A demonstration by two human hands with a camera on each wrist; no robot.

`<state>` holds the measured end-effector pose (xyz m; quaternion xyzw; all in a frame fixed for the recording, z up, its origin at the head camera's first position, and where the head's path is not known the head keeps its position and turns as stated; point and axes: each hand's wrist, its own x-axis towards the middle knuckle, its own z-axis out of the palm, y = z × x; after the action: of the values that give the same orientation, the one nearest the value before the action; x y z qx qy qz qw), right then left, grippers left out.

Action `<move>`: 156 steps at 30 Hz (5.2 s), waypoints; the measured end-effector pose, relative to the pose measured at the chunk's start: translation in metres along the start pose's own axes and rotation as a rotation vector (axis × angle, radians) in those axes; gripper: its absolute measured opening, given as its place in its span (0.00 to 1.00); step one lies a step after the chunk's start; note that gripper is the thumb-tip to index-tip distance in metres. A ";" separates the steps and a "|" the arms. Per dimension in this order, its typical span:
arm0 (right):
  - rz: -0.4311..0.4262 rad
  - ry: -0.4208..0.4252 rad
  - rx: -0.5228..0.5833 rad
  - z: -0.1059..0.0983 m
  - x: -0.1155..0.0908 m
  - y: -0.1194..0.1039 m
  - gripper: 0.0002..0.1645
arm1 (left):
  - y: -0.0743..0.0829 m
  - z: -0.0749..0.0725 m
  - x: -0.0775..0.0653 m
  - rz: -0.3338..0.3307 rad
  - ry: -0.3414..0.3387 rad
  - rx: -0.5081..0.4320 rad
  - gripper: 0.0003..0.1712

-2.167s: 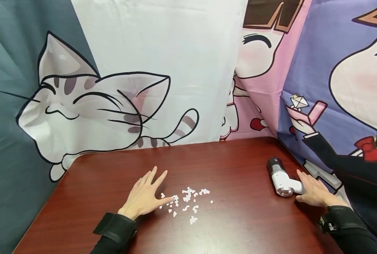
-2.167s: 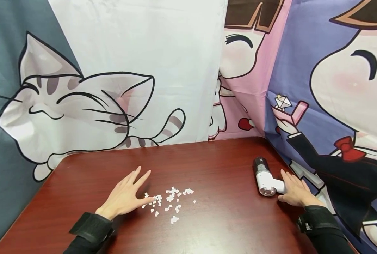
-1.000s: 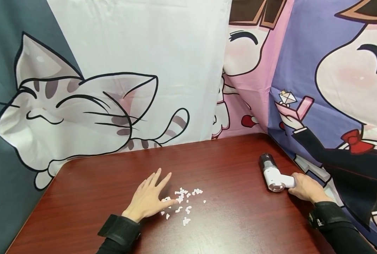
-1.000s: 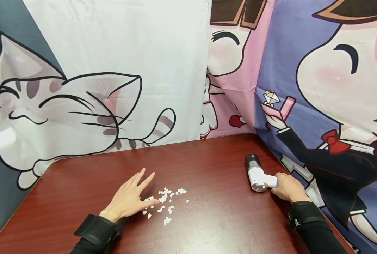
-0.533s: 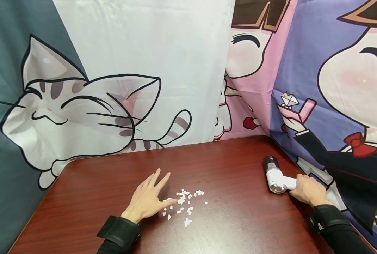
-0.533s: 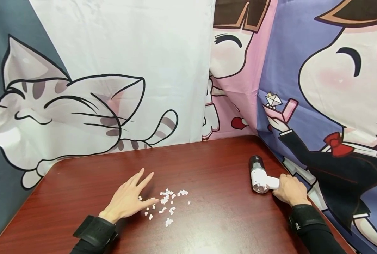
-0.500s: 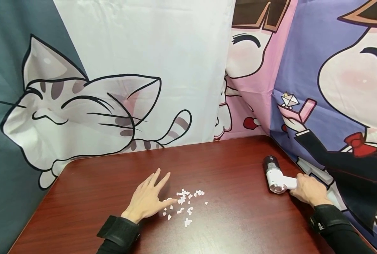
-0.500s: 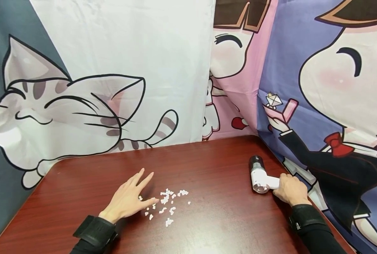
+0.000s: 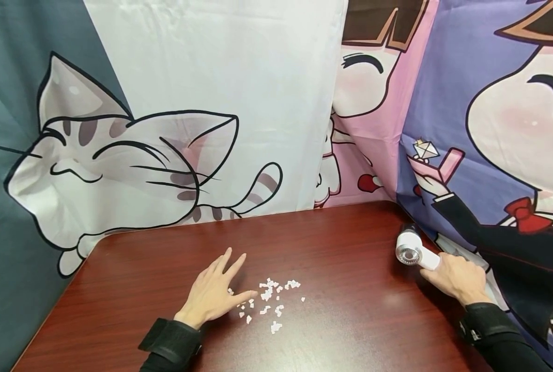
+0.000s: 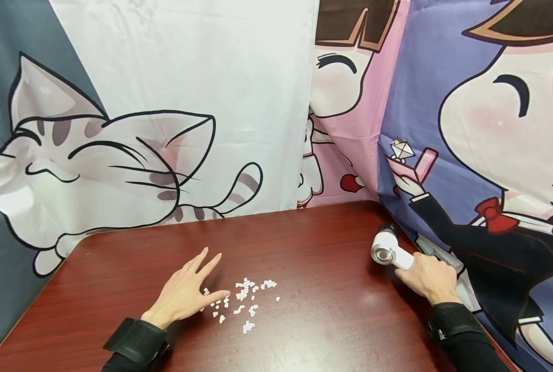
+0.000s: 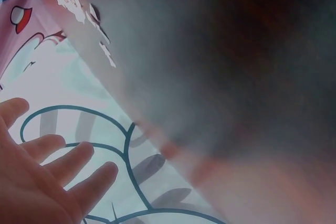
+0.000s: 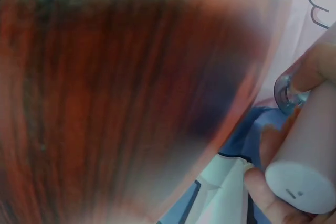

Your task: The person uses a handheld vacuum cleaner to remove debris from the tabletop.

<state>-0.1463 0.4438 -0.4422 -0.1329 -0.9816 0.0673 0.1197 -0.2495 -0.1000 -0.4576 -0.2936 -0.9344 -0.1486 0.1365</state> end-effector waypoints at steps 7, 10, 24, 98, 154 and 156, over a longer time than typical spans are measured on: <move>0.013 0.022 0.062 -0.011 0.003 -0.009 0.28 | 0.000 -0.003 0.000 -0.017 -0.006 -0.010 0.51; 0.036 -0.004 0.112 -0.014 0.004 -0.012 0.28 | 0.000 -0.003 0.000 -0.008 -0.002 -0.008 0.51; 0.196 -0.044 0.647 -0.014 -0.004 -0.022 0.26 | 0.007 -0.002 0.000 0.000 -0.005 -0.021 0.50; -0.357 -0.923 2.584 -0.006 -0.003 -0.012 0.23 | 0.001 0.000 0.000 0.031 0.055 0.012 0.50; -0.311 -0.894 2.658 -0.003 -0.010 -0.015 0.19 | 0.009 0.004 0.004 0.055 0.002 -0.025 0.49; -0.333 -0.873 2.650 -0.002 -0.010 -0.014 0.19 | 0.008 0.004 0.004 0.059 0.009 -0.023 0.49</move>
<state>-0.1399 0.4276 -0.4400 0.2248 -0.1517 0.9508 -0.1496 -0.2491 -0.0899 -0.4585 -0.3217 -0.9230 -0.1564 0.1417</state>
